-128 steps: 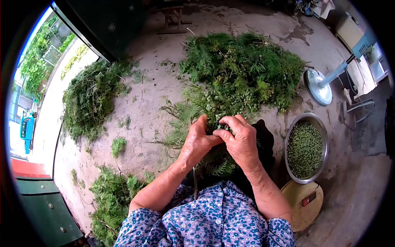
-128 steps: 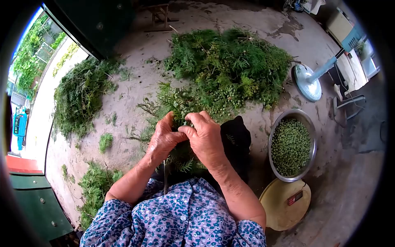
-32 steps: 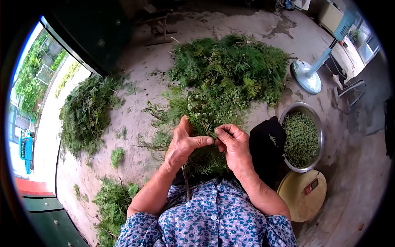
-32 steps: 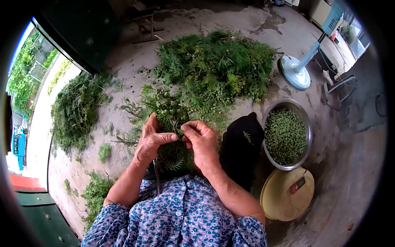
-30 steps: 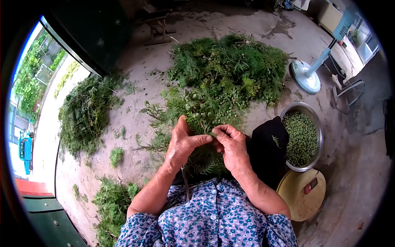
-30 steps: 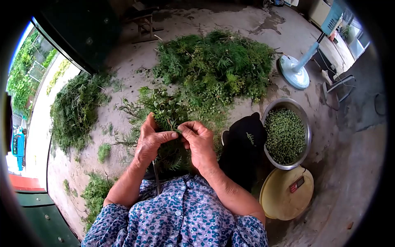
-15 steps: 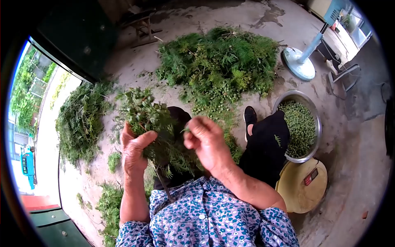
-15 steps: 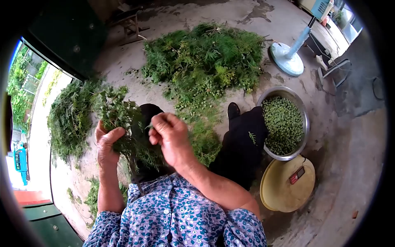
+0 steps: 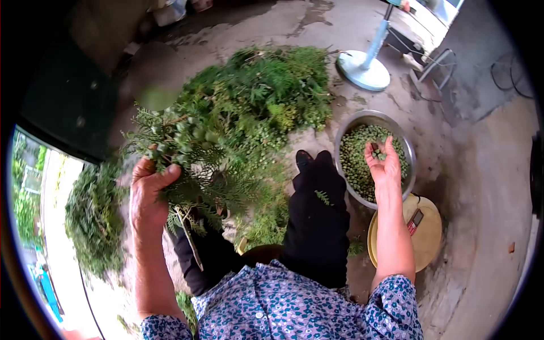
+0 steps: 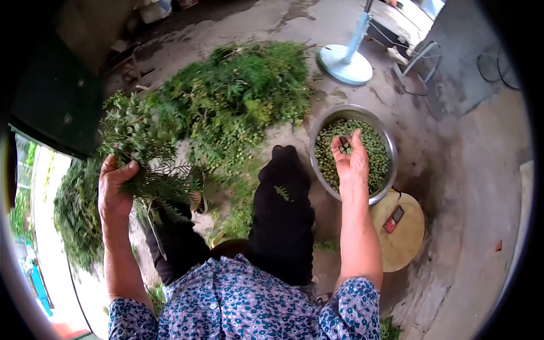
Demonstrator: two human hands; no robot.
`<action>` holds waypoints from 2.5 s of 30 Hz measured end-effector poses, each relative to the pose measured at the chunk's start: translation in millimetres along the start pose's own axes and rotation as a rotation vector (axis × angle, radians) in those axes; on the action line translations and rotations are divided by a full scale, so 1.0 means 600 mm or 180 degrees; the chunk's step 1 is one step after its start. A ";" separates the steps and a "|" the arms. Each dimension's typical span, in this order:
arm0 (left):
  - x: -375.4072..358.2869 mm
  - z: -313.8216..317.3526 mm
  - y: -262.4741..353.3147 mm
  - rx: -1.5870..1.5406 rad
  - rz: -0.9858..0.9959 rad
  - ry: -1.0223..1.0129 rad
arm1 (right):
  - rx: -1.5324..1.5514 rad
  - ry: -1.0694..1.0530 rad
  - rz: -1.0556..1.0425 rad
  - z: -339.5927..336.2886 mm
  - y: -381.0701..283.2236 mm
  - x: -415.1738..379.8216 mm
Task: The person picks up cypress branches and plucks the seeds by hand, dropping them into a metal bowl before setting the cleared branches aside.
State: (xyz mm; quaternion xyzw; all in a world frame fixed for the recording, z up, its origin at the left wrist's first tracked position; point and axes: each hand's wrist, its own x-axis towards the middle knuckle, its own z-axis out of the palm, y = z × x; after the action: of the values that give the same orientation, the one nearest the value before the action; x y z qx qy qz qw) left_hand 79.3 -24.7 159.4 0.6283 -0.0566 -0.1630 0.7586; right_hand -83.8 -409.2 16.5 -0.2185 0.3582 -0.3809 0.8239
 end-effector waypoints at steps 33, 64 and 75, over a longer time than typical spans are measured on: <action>0.280 0.075 -0.143 -0.0470 -0.0623 -0.0734 | -0.3012 -0.2547 -0.0945 0.367 0.246 -0.049; 0.279 0.068 -0.133 -0.0017 -0.0376 -0.0317 | -0.2965 -0.2595 -0.1489 0.395 0.298 -0.028; 0.290 0.057 -0.140 -0.1201 -0.0749 -0.0220 | -0.1273 -0.1222 0.0938 0.413 0.293 -0.049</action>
State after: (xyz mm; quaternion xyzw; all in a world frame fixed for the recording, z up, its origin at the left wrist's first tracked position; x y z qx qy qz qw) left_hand 218.3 -125.3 63.9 0.4717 0.0226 -0.2794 0.8360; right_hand 173.3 -256.7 78.0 -0.3899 0.2918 -0.1312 0.8635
